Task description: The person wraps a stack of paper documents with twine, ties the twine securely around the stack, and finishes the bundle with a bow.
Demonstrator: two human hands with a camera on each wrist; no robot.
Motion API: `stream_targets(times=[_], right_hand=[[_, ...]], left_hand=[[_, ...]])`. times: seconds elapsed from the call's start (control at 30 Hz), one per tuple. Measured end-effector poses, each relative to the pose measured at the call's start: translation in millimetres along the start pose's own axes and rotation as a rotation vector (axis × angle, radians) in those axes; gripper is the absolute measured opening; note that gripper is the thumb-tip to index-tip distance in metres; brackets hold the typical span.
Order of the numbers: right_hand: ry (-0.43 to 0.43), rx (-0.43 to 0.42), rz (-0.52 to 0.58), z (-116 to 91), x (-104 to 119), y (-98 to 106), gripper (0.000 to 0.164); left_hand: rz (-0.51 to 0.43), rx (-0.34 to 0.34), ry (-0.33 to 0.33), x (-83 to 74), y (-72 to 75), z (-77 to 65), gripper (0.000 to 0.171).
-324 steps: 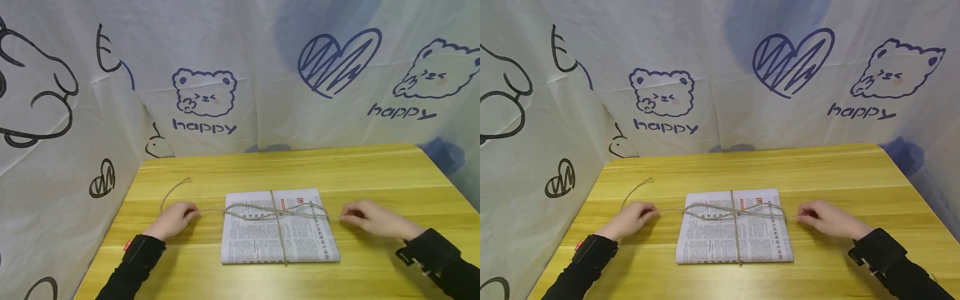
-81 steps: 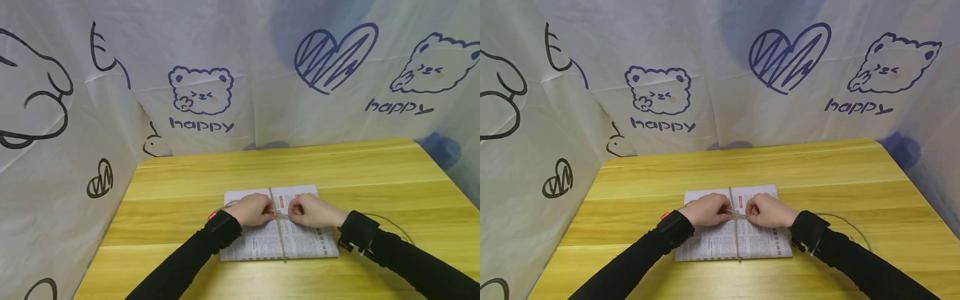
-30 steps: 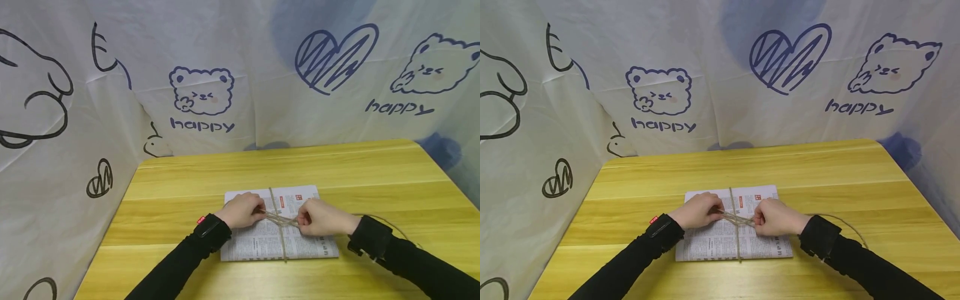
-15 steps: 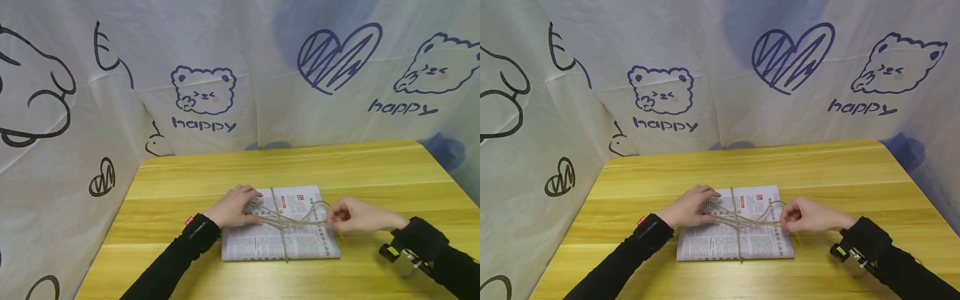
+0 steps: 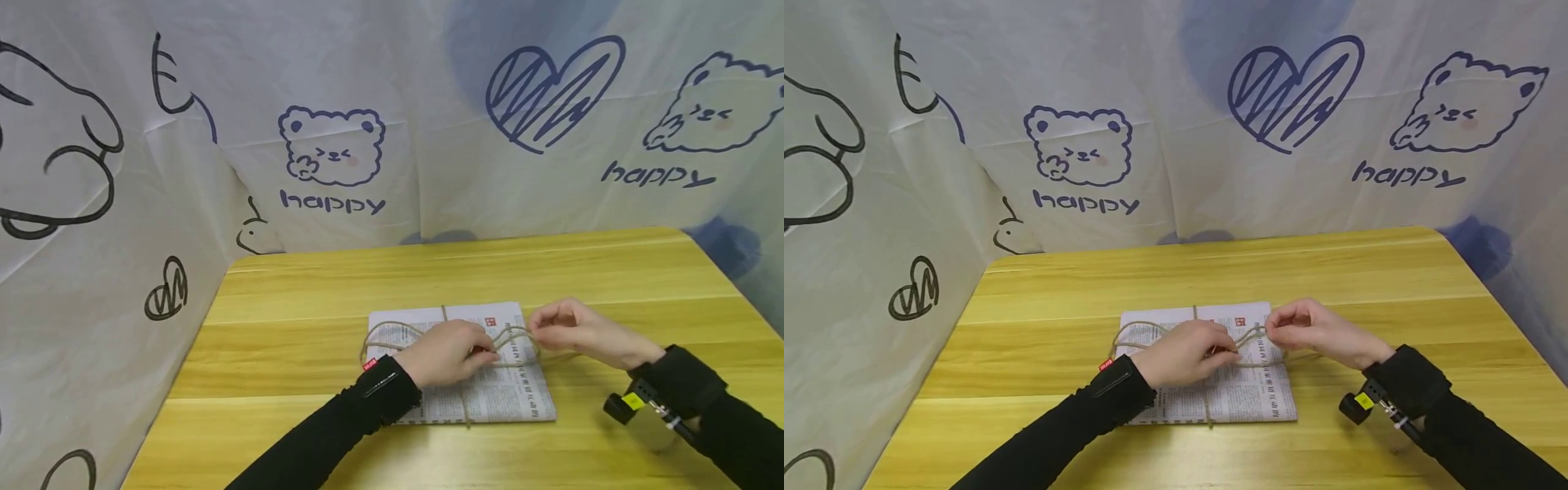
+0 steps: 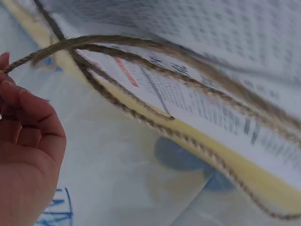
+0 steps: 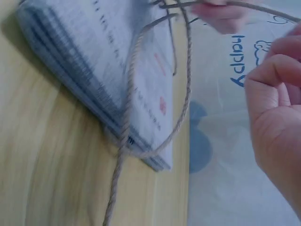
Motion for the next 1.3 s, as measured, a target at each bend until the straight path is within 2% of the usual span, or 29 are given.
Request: stream_targets(times=[0.1, 0.2, 0.23, 0.3, 0.37, 0.47, 0.57, 0.67, 0.8, 0.9, 1.0, 1.1, 1.2, 1.3], right_hand=[[0.008, -0.121, -0.119, 0.0, -4.1, 6.1, 0.017], [-0.008, -0.297, -0.436, -0.8, -12.3, 14.8, 0.006], [-0.027, -0.338, -0.549, -1.3, -15.5, 16.4, 0.008], [-0.077, -0.36, -0.735, -2.1, -22.8, 17.1, 0.022], [-0.129, -0.306, -0.835, -3.5, -31.2, 15.2, 0.039], [-0.18, -0.189, -0.847, -6.5, -42.1, 11.0, 0.054], [-0.176, -0.119, -0.806, -9.5, -47.9, 8.8, 0.041], [-0.11, -0.082, -0.761, -11.9, -49.1, 8.4, 0.022], [-0.025, -0.035, -0.67, -16.1, -47.8, 9.7, 0.018], [-0.009, -0.004, -0.615, -19.6, -47.2, 11.6, 0.019], [-0.025, 0.013, -0.6, -21.6, -48.0, 13.1, 0.026], [-0.028, 0.014, -0.61, -22.6, -48.1, 14.7, 0.03], [-0.032, 0.01, -0.604, -24.4, -47.0, 17.3, 0.03], [-0.048, 0.006, -0.596, -27.2, -45.6, 20.5, 0.032]], left_hand=[[-0.164, -0.05, 0.018, 3.7, 7.5, -3.8, 0.022], [-0.354, -0.113, 0.043, 9.3, 19.1, -10.1, 0.022], [-0.409, -0.132, 0.055, 11.1, 23.0, -12.4, 0.022], [-0.49, -0.164, 0.078, 14.6, 29.9, -17.0, 0.023], [-0.548, -0.194, 0.111, 19.2, 35.1, -22.3, 0.024], [-0.635, -0.238, 0.155, 25.9, 42.1, -31.4, 0.025], [-0.726, -0.295, 0.189, 31.8, 49.5, -40.0, 0.027], [-0.8, -0.351, 0.212, 36.1, 58.5, -46.4, 0.028], [-0.886, -0.424, 0.216, 37.7, 73.7, -53.2, 0.029], [-1.0, -0.5, 0.172, 35.1, 89.0, -57.9, 0.028], [-1.107, -0.575, 0.094, 32.8, 106.8, -61.8, 0.024], [-1.155, -0.631, 0.027, 33.3, 125.2, -69.2, 0.017], [-1.181, -0.709, -0.038, 39.0, 144.5, -85.7, 0.016], [-1.231, -0.789, -0.123, 48.3, 162.7, -112.1, 0.019]])
Point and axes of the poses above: each hand's wrist, its own z-axis towards the middle knuckle, its own y-axis out of the back of the hand, x = y × z, the point moved 5 cm from there along z, towards the middle knuckle, and after that the axes turned 2 degrees about -y, right-handed, at the moved point
